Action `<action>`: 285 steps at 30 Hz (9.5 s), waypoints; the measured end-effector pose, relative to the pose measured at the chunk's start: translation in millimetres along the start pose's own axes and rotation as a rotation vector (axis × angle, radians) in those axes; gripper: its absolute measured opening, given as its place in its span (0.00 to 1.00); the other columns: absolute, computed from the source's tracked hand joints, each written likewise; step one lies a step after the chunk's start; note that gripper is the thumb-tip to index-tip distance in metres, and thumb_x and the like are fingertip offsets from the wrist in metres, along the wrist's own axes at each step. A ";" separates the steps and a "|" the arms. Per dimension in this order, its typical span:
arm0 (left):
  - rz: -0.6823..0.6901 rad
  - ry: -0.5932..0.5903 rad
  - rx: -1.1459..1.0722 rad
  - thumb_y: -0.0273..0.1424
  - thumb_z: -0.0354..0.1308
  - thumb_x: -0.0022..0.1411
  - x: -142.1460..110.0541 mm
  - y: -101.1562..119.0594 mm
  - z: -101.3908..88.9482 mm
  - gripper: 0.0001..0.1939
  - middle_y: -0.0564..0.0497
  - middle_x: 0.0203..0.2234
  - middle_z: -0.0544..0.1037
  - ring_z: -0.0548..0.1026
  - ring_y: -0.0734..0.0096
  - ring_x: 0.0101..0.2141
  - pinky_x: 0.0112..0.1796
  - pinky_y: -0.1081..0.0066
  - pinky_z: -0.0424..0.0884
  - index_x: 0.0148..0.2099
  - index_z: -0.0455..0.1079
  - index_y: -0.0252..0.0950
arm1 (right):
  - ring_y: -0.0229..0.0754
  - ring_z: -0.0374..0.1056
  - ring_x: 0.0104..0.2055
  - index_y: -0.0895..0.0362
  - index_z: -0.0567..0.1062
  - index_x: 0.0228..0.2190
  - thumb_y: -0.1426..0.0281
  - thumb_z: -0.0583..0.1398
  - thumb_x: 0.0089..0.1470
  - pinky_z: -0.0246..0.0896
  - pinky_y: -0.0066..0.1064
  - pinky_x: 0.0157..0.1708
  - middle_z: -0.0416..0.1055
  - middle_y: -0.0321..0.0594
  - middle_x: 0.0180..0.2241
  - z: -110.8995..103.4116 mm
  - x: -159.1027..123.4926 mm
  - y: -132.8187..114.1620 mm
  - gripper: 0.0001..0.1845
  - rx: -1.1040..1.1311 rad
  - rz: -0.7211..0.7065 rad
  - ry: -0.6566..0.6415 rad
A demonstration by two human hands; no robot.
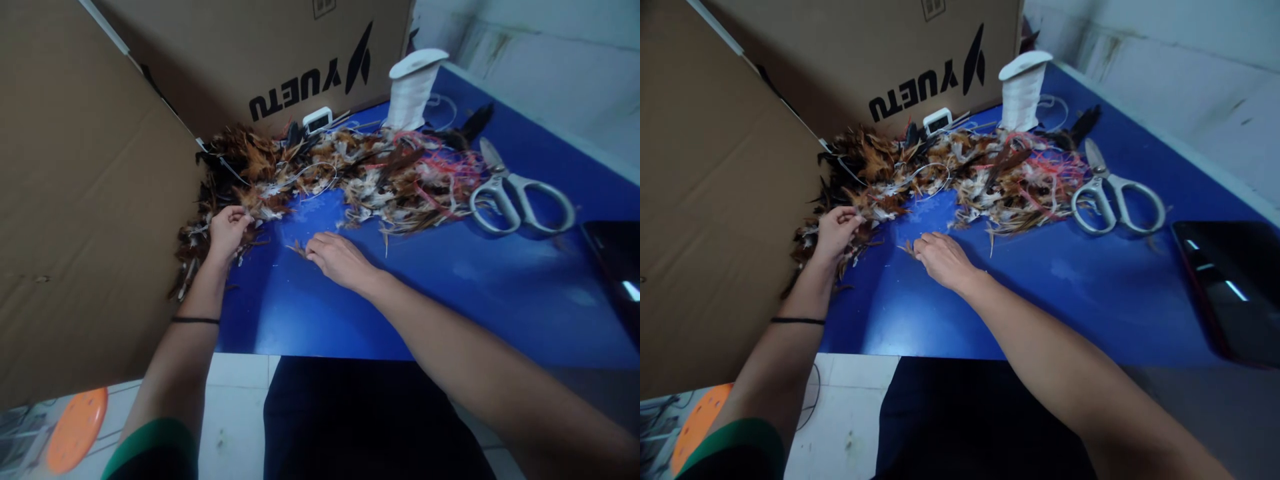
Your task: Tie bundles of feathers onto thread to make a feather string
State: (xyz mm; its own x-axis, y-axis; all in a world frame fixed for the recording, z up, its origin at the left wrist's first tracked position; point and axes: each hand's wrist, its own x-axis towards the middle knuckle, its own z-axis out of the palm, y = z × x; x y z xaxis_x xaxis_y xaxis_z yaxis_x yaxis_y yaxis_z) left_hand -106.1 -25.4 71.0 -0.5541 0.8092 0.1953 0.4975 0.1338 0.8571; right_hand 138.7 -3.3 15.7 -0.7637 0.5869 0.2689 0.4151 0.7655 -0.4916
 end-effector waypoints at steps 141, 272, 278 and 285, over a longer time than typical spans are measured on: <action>-0.088 -0.311 -0.389 0.40 0.62 0.53 -99.2 26.2 106.9 0.14 0.54 0.18 0.72 0.64 0.83 0.16 0.16 0.80 0.55 0.28 0.72 0.33 | 0.30 0.64 0.22 0.61 0.74 0.30 0.70 0.65 0.36 0.61 0.27 0.26 0.71 0.33 0.22 -17.7 12.0 9.4 0.14 1.196 0.537 0.537; -0.087 -0.288 -0.796 0.37 0.65 0.49 -80.0 16.7 95.3 0.13 0.55 0.21 0.72 0.66 0.84 0.16 0.18 0.79 0.64 0.31 0.71 0.32 | 0.35 0.65 0.26 0.60 0.75 0.26 0.72 0.62 0.45 0.60 0.30 0.30 0.72 0.37 0.24 -63.9 -0.3 46.6 0.03 0.331 0.358 0.712; -0.094 -0.221 -0.798 0.37 0.65 0.49 -77.6 14.1 96.5 0.13 0.56 0.21 0.71 0.64 0.84 0.16 0.17 0.79 0.63 0.32 0.71 0.33 | 0.41 0.67 0.35 0.58 0.79 0.30 0.76 0.60 0.48 0.60 0.33 0.38 0.73 0.41 0.31 -54.3 -5.7 54.9 0.06 -0.106 0.295 0.357; -0.071 -0.227 -0.768 0.38 0.65 0.49 -79.8 14.5 98.5 0.13 0.56 0.20 0.71 0.64 0.85 0.15 0.17 0.79 0.62 0.30 0.70 0.33 | 0.45 0.63 0.41 0.57 0.79 0.33 0.69 0.60 0.53 0.57 0.35 0.42 0.70 0.44 0.35 -35.4 -1.3 58.0 0.08 -0.402 0.222 0.142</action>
State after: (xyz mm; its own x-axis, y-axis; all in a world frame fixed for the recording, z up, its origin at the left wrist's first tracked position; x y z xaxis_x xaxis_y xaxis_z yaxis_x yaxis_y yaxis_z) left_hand 11.1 -31.7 20.9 -0.3770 0.9211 0.0970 -0.1778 -0.1748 0.9684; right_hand 181.3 49.7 16.1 -0.5717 0.7563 0.3181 0.7401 0.6427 -0.1981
